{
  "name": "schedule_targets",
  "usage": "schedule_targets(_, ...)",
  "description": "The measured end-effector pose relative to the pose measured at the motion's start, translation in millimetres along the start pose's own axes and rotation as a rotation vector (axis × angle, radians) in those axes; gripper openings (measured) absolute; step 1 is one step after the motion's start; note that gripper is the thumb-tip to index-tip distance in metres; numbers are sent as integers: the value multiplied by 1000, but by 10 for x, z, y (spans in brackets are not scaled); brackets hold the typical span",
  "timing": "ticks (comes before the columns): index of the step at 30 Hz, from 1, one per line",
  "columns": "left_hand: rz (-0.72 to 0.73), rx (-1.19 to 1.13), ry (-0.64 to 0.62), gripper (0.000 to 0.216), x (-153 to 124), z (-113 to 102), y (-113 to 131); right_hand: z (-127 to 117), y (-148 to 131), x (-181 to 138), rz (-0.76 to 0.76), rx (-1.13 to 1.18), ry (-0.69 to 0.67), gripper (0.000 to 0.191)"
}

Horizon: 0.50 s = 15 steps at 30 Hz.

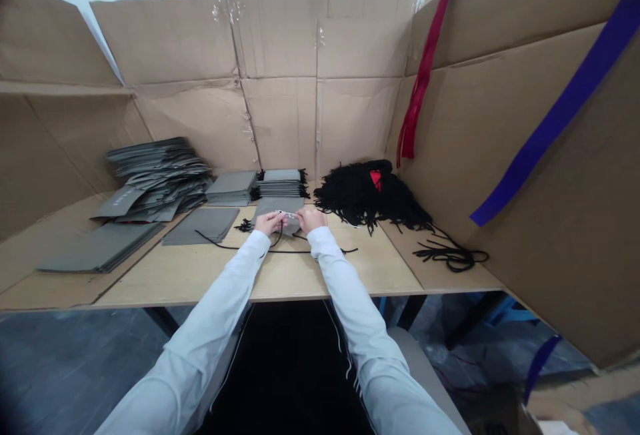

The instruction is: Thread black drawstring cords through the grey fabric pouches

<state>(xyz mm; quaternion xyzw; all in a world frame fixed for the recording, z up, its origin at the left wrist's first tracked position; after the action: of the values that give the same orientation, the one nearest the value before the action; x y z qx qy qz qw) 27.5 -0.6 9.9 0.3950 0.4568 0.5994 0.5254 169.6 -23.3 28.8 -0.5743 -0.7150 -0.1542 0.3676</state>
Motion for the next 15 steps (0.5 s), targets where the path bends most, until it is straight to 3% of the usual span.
schedule_targets(9, -179, -171, -9, 21, -77, -27, 77, 16, 23, 0, -9, 115, 39, 26)
schedule_targets(15, -139, -156, -5, 15, -79, -22, 60, 42, 12, -13, -17, 162, 98, 22)
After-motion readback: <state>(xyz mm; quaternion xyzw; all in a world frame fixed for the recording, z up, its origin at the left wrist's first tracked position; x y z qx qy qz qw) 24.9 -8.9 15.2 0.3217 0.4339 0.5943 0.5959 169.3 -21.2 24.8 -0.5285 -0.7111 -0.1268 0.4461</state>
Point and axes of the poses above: each hand's wrist, its own x-axis towards the middle knuckle, its own z-axis out of the palm, y = z × x, the point moved 1 cm from there along x, towards the middle knuckle, and after that the axes turned 13 degrees about y, right-handed, at the moved point
